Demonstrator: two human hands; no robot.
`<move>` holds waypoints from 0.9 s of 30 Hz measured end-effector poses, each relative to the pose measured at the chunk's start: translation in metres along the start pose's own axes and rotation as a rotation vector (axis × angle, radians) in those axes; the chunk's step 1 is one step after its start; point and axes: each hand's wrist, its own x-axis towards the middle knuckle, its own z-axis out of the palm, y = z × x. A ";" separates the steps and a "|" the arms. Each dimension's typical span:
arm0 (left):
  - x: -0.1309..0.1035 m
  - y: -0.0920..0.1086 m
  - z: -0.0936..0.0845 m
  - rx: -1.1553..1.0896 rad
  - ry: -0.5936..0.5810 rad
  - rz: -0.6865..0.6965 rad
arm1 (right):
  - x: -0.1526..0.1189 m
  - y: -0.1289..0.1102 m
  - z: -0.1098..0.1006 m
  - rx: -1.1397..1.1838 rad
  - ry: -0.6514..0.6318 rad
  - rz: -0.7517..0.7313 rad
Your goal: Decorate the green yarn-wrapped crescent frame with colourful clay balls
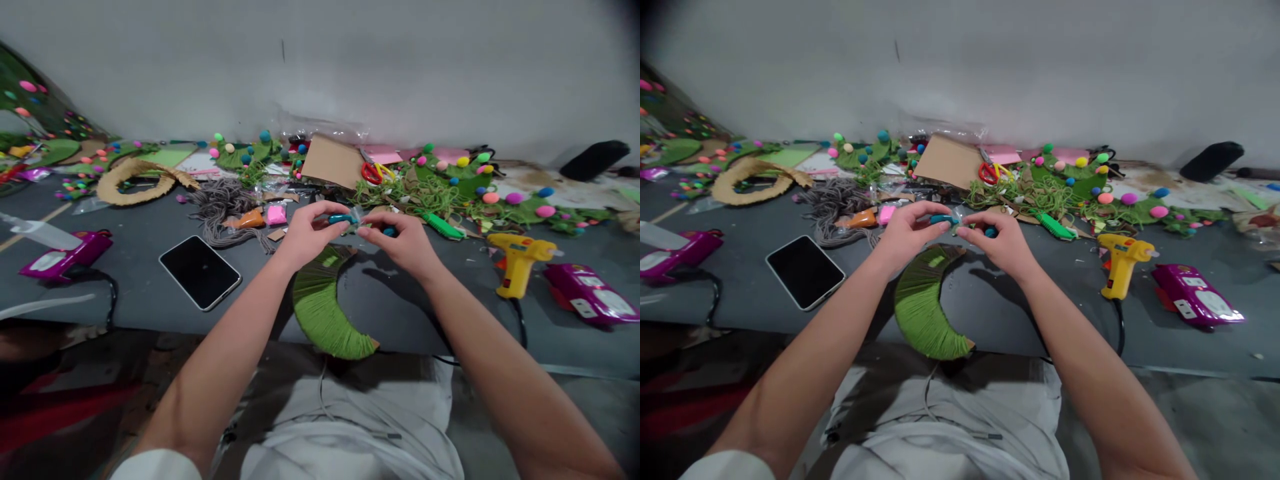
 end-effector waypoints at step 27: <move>-0.006 0.001 0.001 0.073 -0.129 -0.044 | 0.001 0.002 -0.012 0.093 -0.145 -0.044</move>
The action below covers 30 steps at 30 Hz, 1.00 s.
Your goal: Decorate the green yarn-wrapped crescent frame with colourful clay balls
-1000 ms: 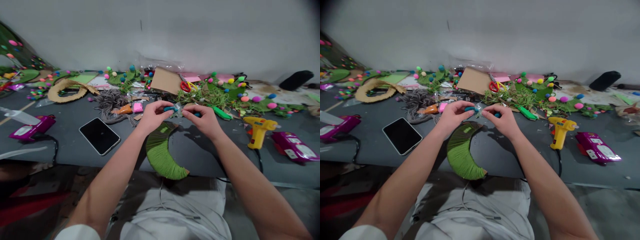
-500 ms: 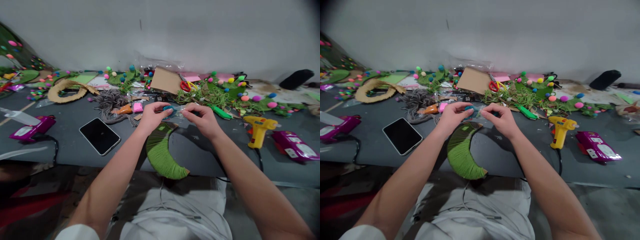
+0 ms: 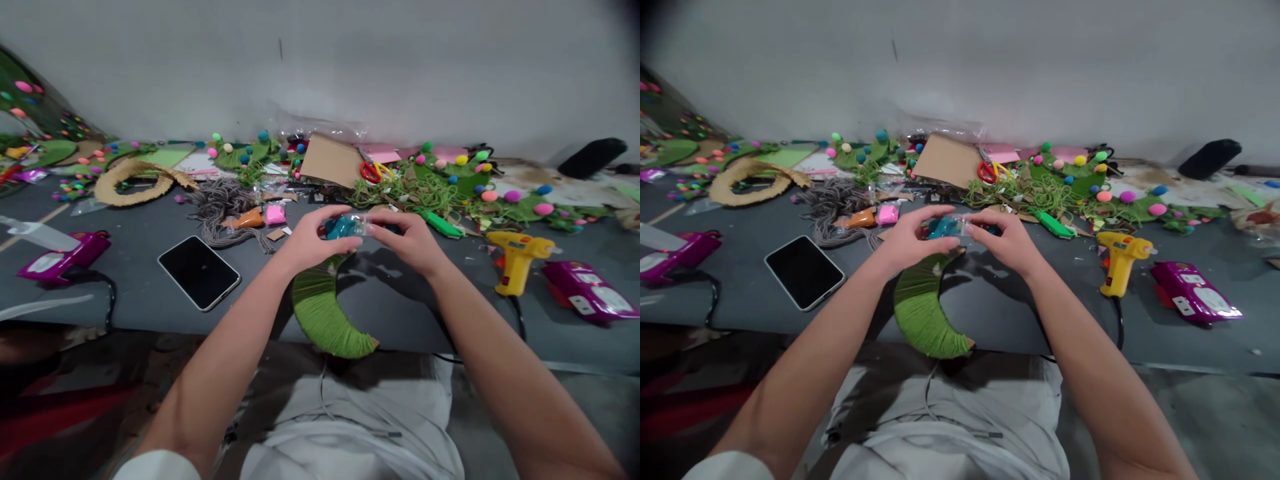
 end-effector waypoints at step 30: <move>0.002 -0.007 0.004 -0.241 0.045 -0.149 | -0.001 0.000 0.006 0.109 0.156 0.146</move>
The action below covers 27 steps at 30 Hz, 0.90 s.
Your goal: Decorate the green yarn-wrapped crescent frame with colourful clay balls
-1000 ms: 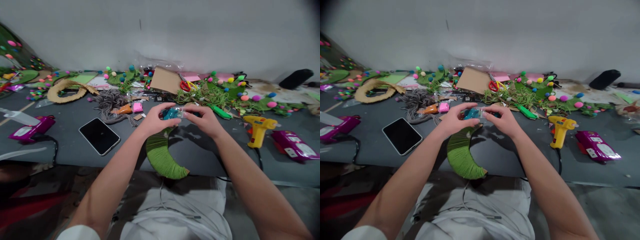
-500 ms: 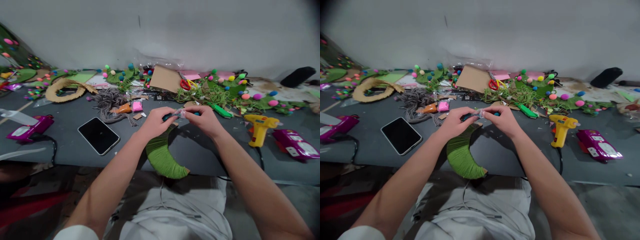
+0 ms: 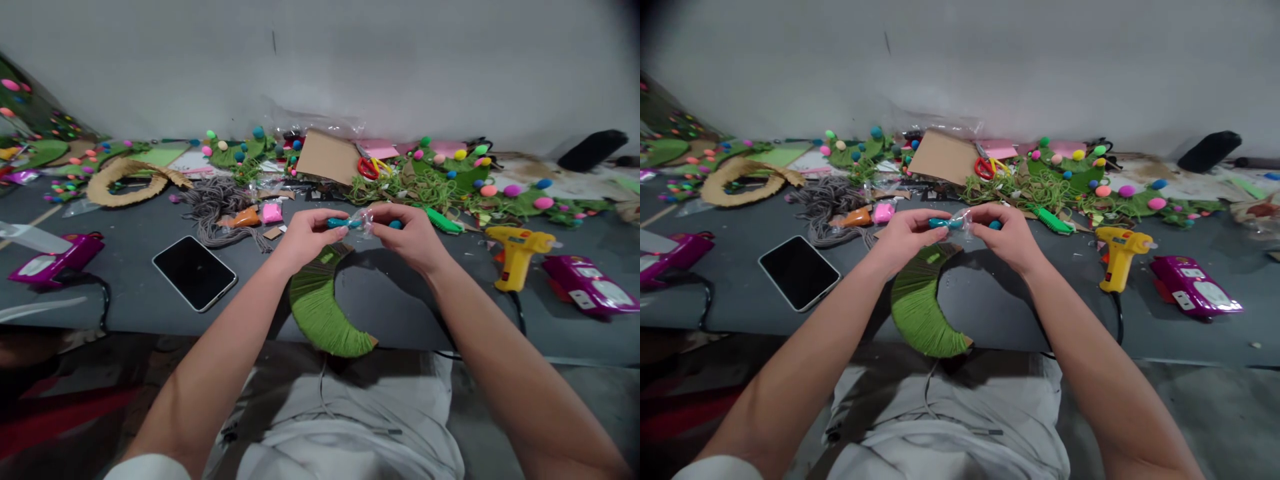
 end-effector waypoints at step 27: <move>0.002 -0.002 -0.002 -0.086 -0.132 -0.090 | 0.001 0.006 0.001 -0.240 -0.129 -0.217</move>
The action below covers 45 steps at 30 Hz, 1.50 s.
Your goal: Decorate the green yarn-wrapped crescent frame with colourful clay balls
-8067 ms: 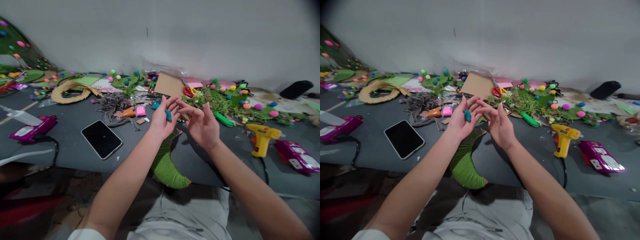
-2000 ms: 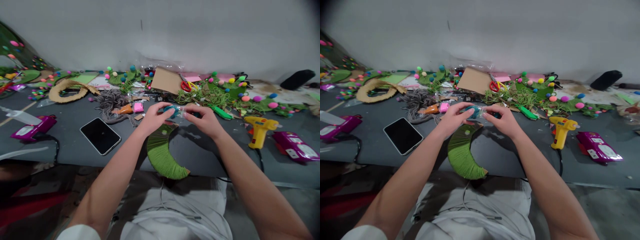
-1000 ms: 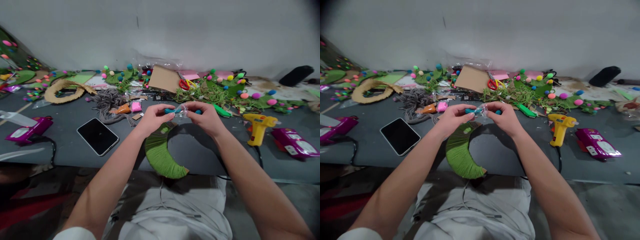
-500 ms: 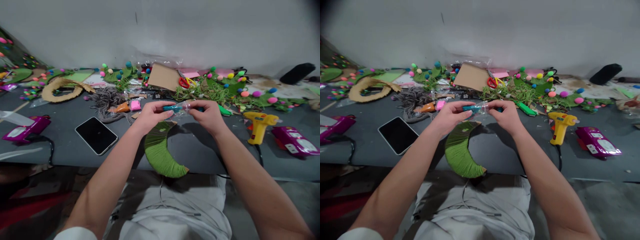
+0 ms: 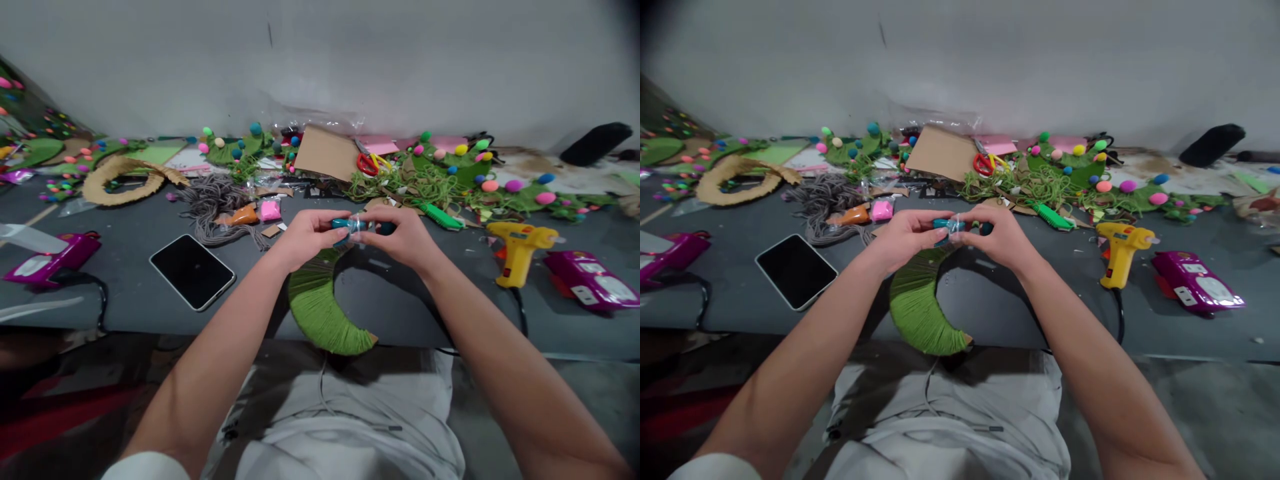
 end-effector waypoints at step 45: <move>-0.007 0.047 0.090 -0.598 0.401 0.003 | -0.006 -0.047 0.009 0.593 0.211 0.232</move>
